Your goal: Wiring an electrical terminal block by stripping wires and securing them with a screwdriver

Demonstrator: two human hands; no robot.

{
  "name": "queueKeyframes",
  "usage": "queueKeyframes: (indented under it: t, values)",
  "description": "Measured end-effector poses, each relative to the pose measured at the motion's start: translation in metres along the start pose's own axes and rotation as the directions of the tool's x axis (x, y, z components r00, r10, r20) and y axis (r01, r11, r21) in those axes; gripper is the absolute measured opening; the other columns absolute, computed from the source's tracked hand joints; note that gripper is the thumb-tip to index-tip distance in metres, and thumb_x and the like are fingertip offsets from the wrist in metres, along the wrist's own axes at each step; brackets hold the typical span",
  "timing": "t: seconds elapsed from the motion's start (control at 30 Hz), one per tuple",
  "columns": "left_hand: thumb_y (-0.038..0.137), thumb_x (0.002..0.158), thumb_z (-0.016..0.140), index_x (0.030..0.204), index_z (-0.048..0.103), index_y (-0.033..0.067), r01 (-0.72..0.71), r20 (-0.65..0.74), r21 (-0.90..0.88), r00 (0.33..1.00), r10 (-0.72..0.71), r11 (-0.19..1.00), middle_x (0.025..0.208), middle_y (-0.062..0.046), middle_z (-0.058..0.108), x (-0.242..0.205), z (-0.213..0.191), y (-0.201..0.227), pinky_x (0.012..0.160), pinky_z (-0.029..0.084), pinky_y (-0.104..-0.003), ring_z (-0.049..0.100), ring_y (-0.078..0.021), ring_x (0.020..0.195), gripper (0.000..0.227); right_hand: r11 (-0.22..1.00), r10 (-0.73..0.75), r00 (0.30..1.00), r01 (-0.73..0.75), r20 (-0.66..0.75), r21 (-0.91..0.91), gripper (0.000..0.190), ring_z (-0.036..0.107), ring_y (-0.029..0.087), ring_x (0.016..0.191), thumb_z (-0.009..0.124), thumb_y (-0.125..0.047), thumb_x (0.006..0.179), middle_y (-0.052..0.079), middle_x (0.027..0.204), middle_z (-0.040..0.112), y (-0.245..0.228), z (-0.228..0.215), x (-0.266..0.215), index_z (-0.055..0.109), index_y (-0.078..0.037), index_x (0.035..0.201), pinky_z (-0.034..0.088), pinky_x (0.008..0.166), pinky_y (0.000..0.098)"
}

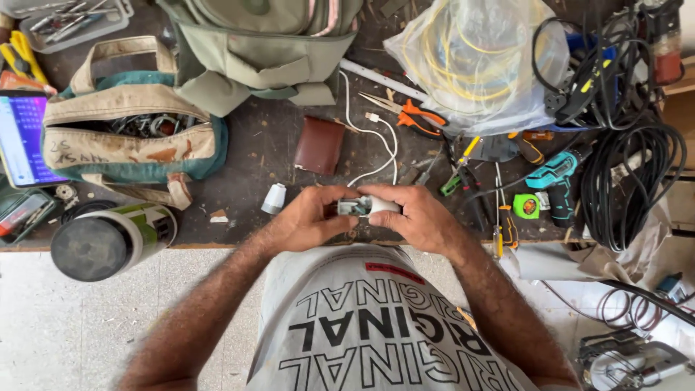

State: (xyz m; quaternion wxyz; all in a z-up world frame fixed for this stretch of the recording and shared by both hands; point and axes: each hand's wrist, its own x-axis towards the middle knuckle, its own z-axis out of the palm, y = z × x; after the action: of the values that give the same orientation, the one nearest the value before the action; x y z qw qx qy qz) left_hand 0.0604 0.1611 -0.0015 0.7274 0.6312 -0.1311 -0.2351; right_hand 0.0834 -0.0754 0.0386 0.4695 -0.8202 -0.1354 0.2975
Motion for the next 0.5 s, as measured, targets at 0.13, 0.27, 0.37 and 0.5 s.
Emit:
queueKeyframes:
  t: [0.13, 0.27, 0.37, 0.5]
  values:
    - [0.011, 0.088, 0.073, 0.112, 0.072, 0.0002, 0.05, 0.07, 0.049, 0.996, -0.053, 0.998, 0.067, -0.013, 0.066, 0.008, -0.003, -0.002, 0.057, 0.05, -0.034, 0.057, -0.0163, 0.063, 0.026, 0.996, -0.045, 0.992, 0.036, 0.115, 0.081, 0.05, 0.071, 0.036, 0.105, 0.074, -0.02, 0.092, 0.025, 0.12, 0.074, 0.001, -0.014, 0.005, 0.065, -0.004, 0.138, 0.055, 0.096, 0.05]
    - [0.01, 0.096, 0.064, 0.117, 0.07, -0.0037, 0.214, 0.113, -0.123, 0.973, -0.2, 0.969, 0.056, -0.004, 0.057, 0.009, 0.003, -0.001, 0.047, 0.042, -0.023, 0.05, -0.0102, 0.046, 0.026, 0.993, -0.024, 0.983, 0.002, 0.184, 0.119, 0.057, 0.072, 0.017, 0.08, 0.081, -0.024, 0.085, 0.016, 0.105, 0.079, 0.021, -0.019, 0.012, 0.066, -0.007, 0.138, 0.061, 0.079, 0.0371]
    - [0.012, 0.099, 0.061, 0.108, 0.069, -0.0042, 0.296, 0.109, -0.241, 0.955, -0.277, 0.924, 0.063, -0.01, 0.058, 0.011, 0.008, -0.016, 0.042, 0.043, -0.025, 0.05, -0.0119, 0.046, 0.02, 0.993, -0.038, 0.982, 0.017, 0.184, 0.116, 0.055, 0.073, 0.017, 0.07, 0.082, -0.018, 0.084, 0.018, 0.099, 0.079, 0.019, -0.02, 0.01, 0.067, -0.006, 0.136, 0.062, 0.071, 0.0357]
    - [0.017, 0.093, 0.072, 0.099, 0.07, -0.0033, 0.244, -0.016, -0.08, 0.969, -0.246, 0.966, 0.06, -0.008, 0.059, 0.019, 0.015, 0.007, 0.047, 0.048, -0.023, 0.061, -0.0108, 0.052, 0.021, 0.995, -0.058, 0.981, 0.041, 0.184, 0.093, 0.055, 0.073, 0.019, 0.066, 0.081, -0.019, 0.086, 0.021, 0.095, 0.078, 0.025, -0.019, 0.014, 0.066, -0.004, 0.137, 0.062, 0.066, 0.0345]
